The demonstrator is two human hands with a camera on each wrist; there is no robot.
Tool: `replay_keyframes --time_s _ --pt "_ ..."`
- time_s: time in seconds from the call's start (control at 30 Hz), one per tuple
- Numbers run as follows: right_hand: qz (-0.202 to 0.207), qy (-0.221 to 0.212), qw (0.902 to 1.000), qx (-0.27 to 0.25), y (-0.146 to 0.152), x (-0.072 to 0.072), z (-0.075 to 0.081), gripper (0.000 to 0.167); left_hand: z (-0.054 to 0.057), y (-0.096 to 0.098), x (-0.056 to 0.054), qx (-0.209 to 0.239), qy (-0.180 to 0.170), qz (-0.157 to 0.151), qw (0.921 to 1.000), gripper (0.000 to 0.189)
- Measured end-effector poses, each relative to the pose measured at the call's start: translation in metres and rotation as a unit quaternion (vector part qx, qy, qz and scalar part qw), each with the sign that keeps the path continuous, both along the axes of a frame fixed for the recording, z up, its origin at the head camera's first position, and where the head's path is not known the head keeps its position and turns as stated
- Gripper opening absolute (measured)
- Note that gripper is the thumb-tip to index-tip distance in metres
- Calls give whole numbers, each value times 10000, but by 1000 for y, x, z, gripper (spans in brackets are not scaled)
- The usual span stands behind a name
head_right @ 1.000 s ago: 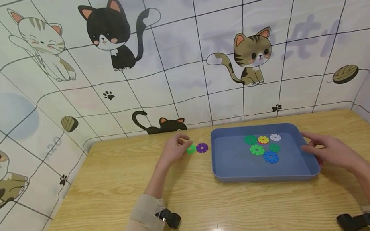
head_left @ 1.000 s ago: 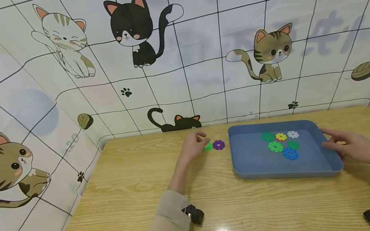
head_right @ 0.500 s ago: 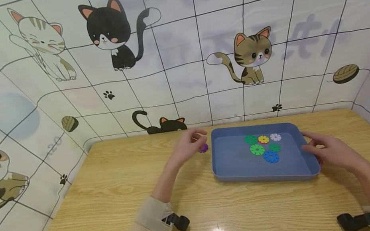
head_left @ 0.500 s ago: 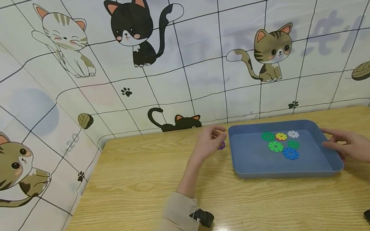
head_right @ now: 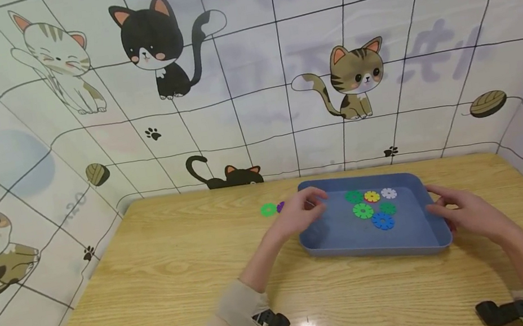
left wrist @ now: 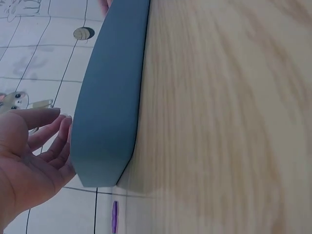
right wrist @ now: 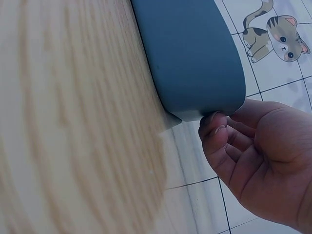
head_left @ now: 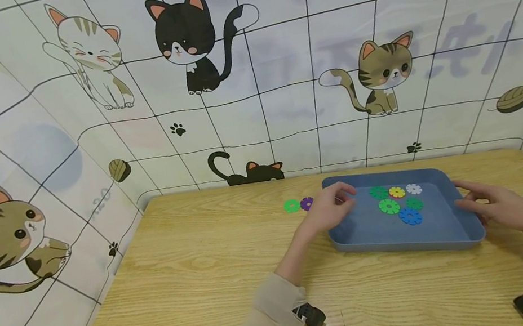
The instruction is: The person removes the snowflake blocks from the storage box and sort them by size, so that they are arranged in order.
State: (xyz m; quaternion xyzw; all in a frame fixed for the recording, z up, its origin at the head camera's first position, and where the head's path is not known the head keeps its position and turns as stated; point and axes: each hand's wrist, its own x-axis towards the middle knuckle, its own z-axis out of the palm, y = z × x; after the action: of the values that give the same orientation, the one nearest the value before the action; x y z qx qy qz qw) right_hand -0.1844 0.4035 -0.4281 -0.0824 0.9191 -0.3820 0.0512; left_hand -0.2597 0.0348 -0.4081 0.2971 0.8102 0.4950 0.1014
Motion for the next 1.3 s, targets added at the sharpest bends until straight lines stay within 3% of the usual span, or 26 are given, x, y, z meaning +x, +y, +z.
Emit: replay_keyframes --time_s 0.17,0.53,0.8,0.93,1.13,1.3 --pt "-19 6 10000 24 0 -1 0 65 -4 15 3 -238 178 -124 9995 22" --pt "53 -1 9999 -128 3 -1 -3 66 -17 48 2 -631 82 -22 9980 21" --pt "79 35 9998 -159 2 -1 -3 65 -24 68 0 -897 68 417 9951 27" --pt "59 96 9999 -56 3 0 -3 65 -26 78 0 -1291 201 769 9884 30" --pt "55 120 9999 -26 1 1 0 64 -27 87 3 -1910 331 1297 9724 35" --pt "48 110 9999 12 0 1 1 64 -30 90 3 -2110 444 1379 9667 36"
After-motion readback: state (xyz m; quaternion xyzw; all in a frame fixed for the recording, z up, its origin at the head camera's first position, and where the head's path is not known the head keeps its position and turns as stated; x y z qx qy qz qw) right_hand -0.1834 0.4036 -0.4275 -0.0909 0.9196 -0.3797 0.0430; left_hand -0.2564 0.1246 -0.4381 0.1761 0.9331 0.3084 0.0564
